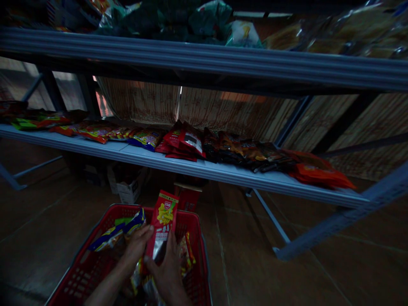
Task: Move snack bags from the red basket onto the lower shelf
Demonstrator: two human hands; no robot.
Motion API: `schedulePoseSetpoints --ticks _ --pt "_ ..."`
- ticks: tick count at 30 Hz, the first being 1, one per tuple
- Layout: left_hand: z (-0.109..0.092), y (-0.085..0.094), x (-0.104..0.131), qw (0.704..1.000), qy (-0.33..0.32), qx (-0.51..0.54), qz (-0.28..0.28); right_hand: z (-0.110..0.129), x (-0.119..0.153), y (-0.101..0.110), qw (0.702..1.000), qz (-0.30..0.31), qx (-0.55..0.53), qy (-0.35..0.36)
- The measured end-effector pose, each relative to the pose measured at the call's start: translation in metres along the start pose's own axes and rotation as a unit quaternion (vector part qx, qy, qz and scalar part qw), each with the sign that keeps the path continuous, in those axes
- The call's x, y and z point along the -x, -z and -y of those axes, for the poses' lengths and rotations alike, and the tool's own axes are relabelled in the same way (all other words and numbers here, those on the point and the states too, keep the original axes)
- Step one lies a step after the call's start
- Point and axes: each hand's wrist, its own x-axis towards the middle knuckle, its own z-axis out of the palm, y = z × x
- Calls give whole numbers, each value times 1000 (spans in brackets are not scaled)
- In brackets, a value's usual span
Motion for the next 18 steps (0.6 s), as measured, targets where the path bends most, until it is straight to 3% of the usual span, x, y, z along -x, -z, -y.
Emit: schedulePoseSetpoints --ticks 4,8,12,15,18 --pt "-3 -6 8 995 -52 -83 13 18 3 1 985 65 -149 -50" --pt "-1 -3 5 989 -97 -106 26 34 6 6 934 57 -333 -114" --pt "13 17 -14 996 -35 -74 -46 35 3 10 862 49 -470 -183" --pt "22 31 -24 992 11 -59 -107 29 -2 13 843 39 -494 -211" --pt "21 36 -19 995 67 -23 -65 24 -5 16 838 36 -498 -219"
